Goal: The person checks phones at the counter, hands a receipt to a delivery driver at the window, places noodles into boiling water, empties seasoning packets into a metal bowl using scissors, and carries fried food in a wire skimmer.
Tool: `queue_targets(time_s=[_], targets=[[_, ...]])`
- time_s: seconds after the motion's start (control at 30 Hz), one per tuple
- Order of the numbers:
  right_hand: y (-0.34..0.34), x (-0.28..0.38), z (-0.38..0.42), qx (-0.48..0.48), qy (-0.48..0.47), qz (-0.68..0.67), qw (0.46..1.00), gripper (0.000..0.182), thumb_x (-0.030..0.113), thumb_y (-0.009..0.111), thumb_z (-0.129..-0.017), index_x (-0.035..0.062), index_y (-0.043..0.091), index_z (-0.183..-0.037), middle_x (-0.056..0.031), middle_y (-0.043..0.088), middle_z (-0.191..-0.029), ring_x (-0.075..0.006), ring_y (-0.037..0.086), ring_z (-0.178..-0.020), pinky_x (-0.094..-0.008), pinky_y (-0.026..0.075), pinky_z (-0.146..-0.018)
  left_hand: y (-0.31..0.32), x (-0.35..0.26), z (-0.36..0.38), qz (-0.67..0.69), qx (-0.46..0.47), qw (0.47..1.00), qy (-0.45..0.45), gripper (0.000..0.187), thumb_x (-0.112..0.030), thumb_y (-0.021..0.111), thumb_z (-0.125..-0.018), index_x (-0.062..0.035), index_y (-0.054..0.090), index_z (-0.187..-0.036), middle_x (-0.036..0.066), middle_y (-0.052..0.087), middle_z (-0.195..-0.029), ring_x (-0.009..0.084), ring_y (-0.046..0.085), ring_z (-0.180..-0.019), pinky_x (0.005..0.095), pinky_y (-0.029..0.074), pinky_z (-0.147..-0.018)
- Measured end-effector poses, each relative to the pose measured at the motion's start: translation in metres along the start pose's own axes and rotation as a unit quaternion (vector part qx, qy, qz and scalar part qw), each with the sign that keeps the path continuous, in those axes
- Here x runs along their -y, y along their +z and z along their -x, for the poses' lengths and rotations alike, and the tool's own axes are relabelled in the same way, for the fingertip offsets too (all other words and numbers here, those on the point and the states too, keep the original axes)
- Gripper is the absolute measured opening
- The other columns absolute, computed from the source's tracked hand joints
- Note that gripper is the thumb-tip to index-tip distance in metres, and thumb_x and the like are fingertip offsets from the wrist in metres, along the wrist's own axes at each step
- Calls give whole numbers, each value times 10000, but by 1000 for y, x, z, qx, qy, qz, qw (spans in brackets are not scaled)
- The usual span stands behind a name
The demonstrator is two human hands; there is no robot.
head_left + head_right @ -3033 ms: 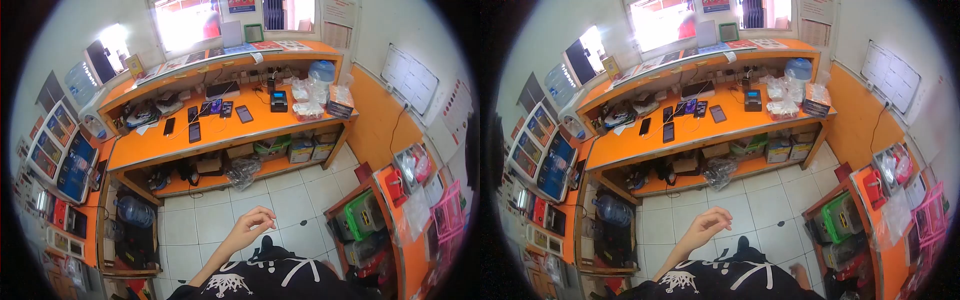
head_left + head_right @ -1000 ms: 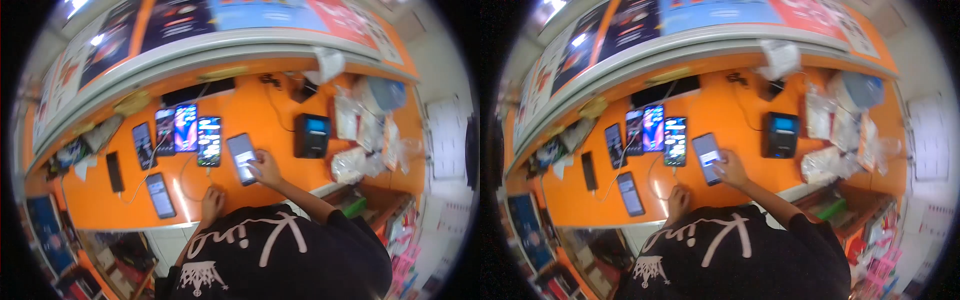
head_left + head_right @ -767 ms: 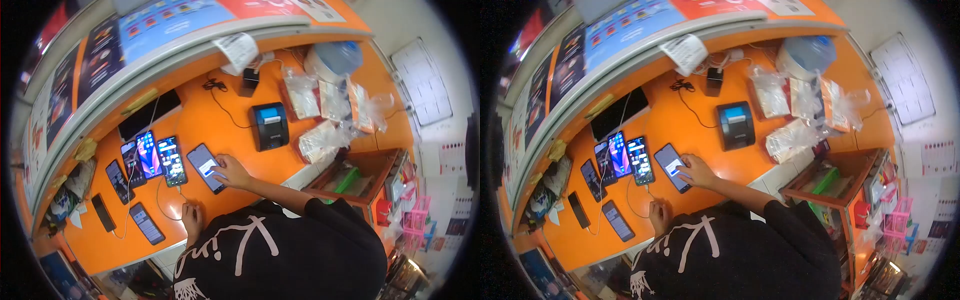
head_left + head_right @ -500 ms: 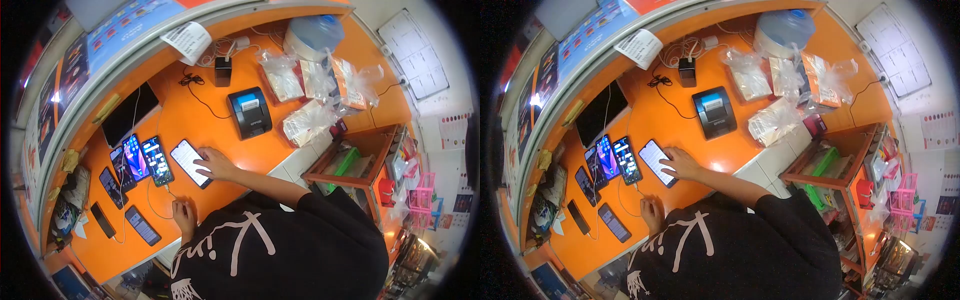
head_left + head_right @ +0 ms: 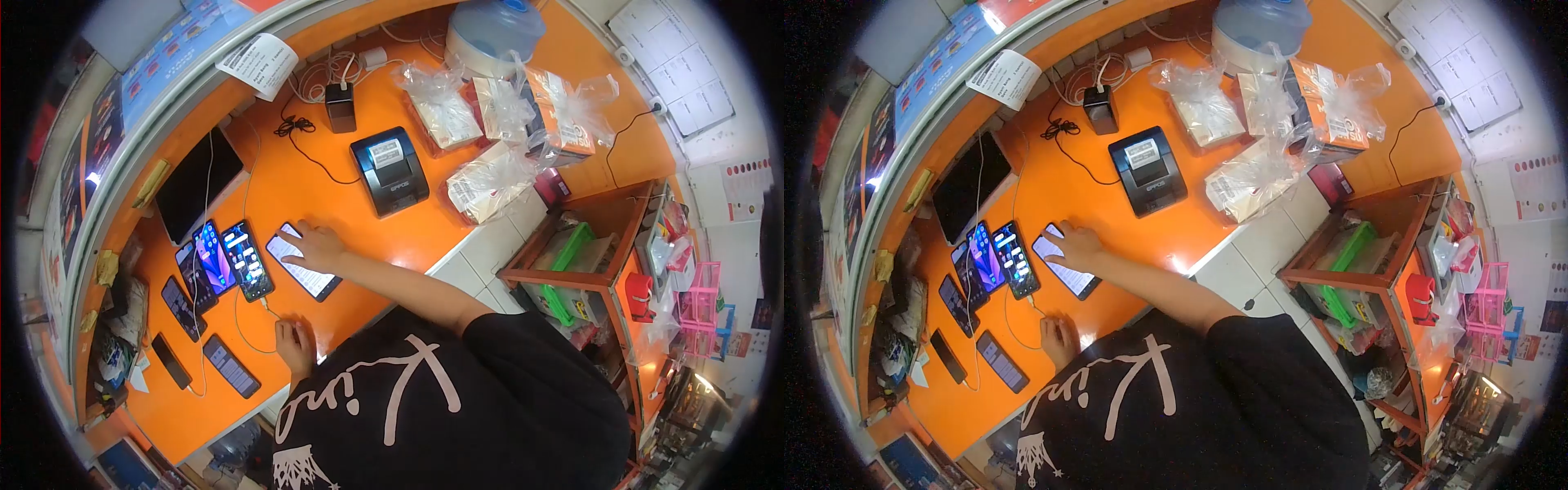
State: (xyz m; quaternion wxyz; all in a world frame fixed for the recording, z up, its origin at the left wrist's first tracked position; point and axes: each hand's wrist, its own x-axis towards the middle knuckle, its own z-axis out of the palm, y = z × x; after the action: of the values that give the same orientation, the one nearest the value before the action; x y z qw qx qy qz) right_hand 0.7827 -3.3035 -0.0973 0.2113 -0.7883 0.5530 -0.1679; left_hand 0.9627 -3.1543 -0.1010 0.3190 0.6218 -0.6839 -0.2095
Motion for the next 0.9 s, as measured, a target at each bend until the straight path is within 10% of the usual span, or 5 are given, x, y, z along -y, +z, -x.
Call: queue_targets(time_s=[0.27,0.47,0.53,0.6,0.9], targets=[[-100,-33,31,-155,-49,-128,978,267,301,531,-872,53,630,-875,-114,583,-919,-303,601,-779,-394,491,-695,2,3,-2,-11,-20,1000,20,110,-59,493,-850,13,485,-768,156,462,-764,335,490,-668,385,400,-585],[-212,-177,-35,-353,-41,98,930,211,117,451,-822,-3,602,-907,-202,606,-873,-332,589,-832,-448,461,-736,1,-3,-1,-6,-14,1000,-25,100,-43,498,-838,25,481,-767,167,449,-750,336,475,-651,383,394,-586],[-214,-273,-43,-210,-30,323,923,270,178,465,-840,23,612,-1005,-212,609,-961,-318,591,-933,-421,464,-794,1,-5,-1,-20,-23,999,-10,131,-75,513,-846,23,500,-760,146,474,-765,312,498,-641,375,405,-558],[-233,-277,-20,-112,327,298,890,400,382,577,-805,52,605,-1031,-202,550,-1173,-321,517,-1101,-413,435,-898,5,-4,0,-16,-35,999,-22,144,-85,525,-845,27,512,-754,138,475,-755,298,501,-635,367,406,-549],[-238,-282,20,-157,268,176,934,310,329,602,-744,62,624,-899,-225,632,-870,-367,621,-807,-463,489,-719,40,-27,-10,-105,-140,975,-138,224,-162,531,-856,11,504,-717,125,475,-753,292,483,-722,382,388,-649]])
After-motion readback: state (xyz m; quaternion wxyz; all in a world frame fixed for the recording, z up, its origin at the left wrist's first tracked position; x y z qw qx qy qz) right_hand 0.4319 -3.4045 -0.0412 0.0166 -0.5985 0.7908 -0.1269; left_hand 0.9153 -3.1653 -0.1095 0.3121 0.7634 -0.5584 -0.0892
